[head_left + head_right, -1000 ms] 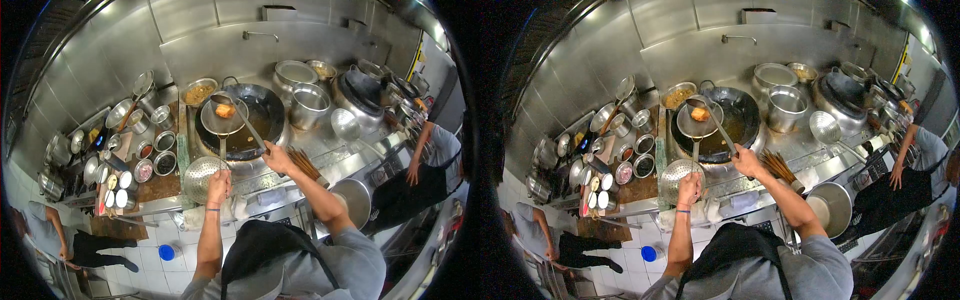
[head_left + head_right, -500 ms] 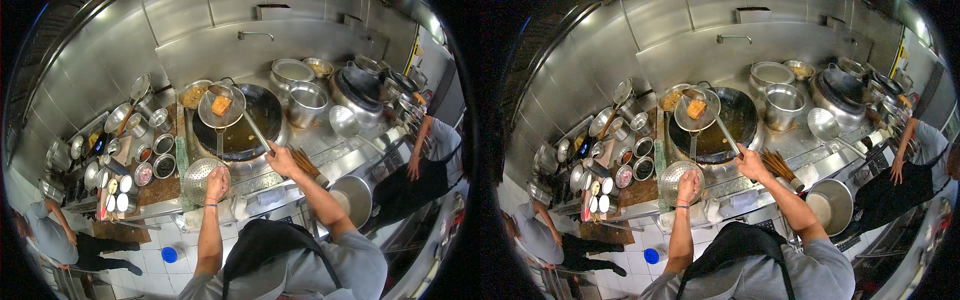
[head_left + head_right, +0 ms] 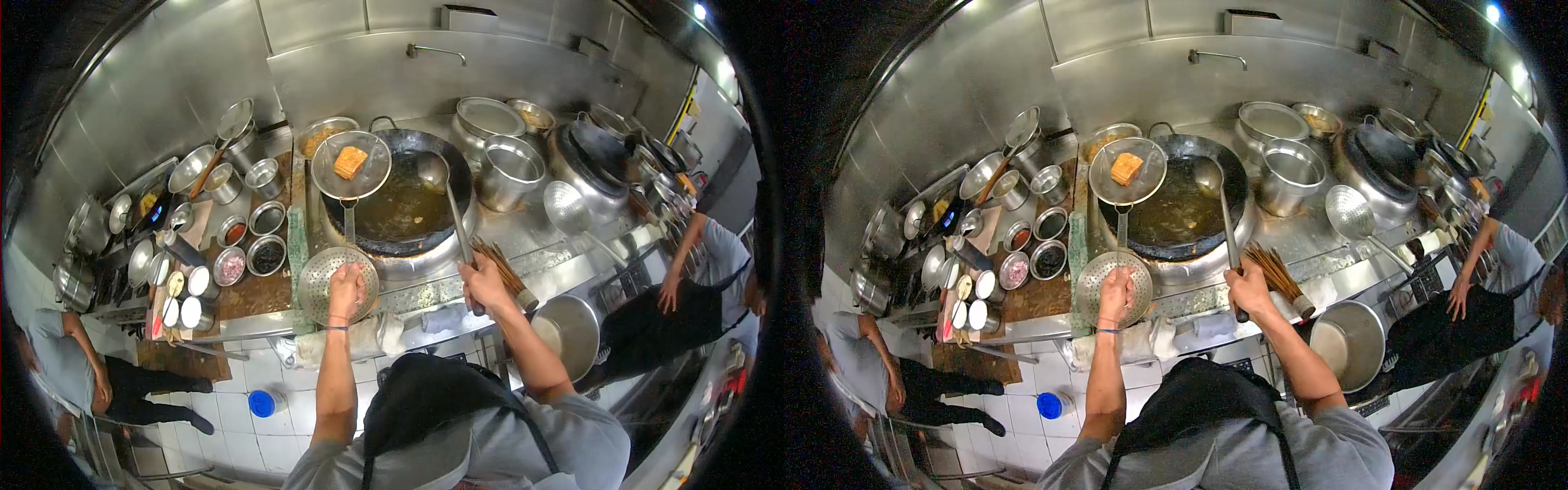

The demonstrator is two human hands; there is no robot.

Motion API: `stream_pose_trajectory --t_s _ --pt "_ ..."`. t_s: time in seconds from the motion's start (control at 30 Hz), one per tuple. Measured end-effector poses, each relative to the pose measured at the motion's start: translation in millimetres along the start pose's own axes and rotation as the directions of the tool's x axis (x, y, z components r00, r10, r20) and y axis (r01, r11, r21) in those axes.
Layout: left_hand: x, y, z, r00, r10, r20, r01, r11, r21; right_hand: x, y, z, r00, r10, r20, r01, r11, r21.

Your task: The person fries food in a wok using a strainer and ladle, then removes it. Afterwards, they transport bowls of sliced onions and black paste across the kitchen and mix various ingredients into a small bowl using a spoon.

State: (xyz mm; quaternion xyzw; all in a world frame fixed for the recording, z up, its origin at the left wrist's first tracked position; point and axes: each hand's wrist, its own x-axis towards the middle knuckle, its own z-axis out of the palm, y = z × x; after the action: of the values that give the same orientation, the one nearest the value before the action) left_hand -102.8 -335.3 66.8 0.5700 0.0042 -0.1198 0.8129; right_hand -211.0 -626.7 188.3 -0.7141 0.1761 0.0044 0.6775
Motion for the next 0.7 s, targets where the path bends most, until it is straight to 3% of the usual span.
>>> stream_pose_trajectory --t_s 0.03,0.1,0.2,0.27,0.7 --pt "0.4 0.3 -0.9 1.0 0.006 -0.005 -0.006 1.0 0.012 -5.1 -7.8 -0.6 0.993 0.108 0.054 -0.112 0.99 0.085" --pt "-1.0 0.6 -1.8 1.0 0.013 -0.017 -0.012 0.999 0.035 4.5 -2.8 -13.3 0.971 0.168 0.167 -0.224 0.88 0.418" --pt "-6.5 3.8 0.7 1.0 0.027 -0.016 -0.026 0.999 0.036 16.4 -4.0 -27.1 0.918 0.163 0.362 -0.389 0.553 0.737" --pt "-7.7 5.0 1.0 0.999 0.014 -0.029 -0.012 0.998 0.063 17.1 -7.7 -30.4 0.892 0.142 0.429 -0.447 0.418 0.791" --pt "-20.4 9.6 13.6 0.999 -0.037 0.026 0.034 0.993 0.115 42.0 -53.6 -3.3 0.872 -0.016 0.489 -0.43 0.449 0.783"
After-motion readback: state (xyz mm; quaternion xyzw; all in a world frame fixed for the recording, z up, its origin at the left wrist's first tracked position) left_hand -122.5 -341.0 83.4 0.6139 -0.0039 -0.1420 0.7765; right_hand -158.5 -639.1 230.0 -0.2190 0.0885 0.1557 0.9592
